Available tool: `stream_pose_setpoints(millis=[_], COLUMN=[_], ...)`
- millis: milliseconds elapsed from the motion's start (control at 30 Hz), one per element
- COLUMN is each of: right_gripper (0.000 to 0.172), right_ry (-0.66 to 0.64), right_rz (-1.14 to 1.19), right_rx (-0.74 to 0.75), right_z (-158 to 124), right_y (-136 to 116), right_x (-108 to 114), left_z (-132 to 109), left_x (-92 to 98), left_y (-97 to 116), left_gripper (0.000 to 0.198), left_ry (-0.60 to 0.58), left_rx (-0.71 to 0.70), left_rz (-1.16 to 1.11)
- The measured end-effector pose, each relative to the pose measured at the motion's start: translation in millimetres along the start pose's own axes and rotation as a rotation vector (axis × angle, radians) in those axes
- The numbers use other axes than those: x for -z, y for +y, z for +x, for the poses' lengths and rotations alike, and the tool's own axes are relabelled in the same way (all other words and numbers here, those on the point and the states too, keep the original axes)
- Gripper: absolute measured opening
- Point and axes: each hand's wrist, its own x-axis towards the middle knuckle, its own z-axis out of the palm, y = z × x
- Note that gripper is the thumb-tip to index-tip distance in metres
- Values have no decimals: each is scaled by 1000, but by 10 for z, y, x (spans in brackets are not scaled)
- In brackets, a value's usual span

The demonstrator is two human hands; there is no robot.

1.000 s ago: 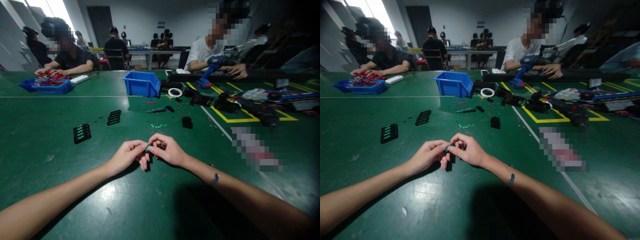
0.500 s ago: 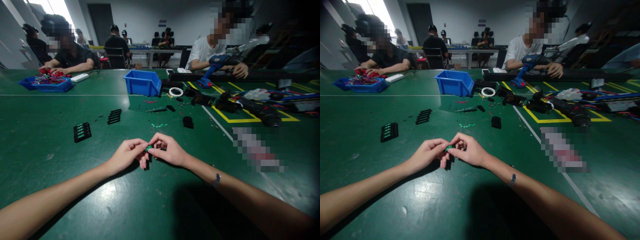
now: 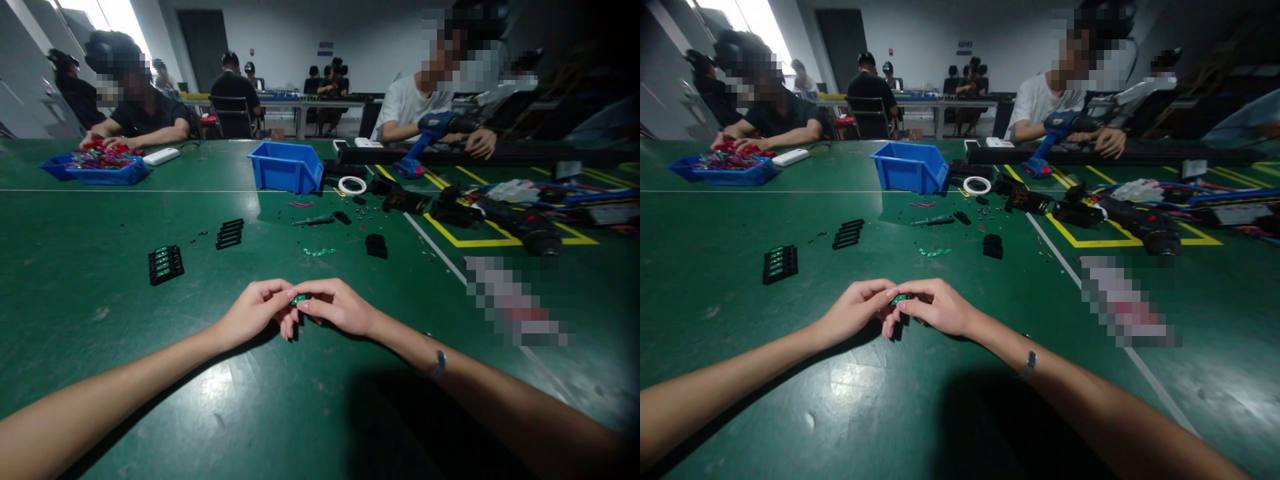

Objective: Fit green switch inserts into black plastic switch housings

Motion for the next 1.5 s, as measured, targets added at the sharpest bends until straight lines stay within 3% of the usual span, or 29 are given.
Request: stream_pose_setpoints(millis=[333, 533, 1000, 1500], right_gripper=[34, 37, 36, 32], right_ry=[81, 59, 37, 25], right_rz=[59, 134, 165, 145], right_rx=[-35, -38, -69, -57], right_z=[-39, -44, -15, -19], right_y=[9, 28, 105, 51], right_x=[-75, -133, -100, -99], left_z=[-25, -30, -45, -39], left_x=[17, 36, -33, -26], left_y=[48, 43, 28, 12], left_gripper=[30, 24, 30, 30], left_ry=[-45, -100, 9, 0], left_rx=[-29, -47, -34, -36], left_rz=[-112, -111, 39, 107])
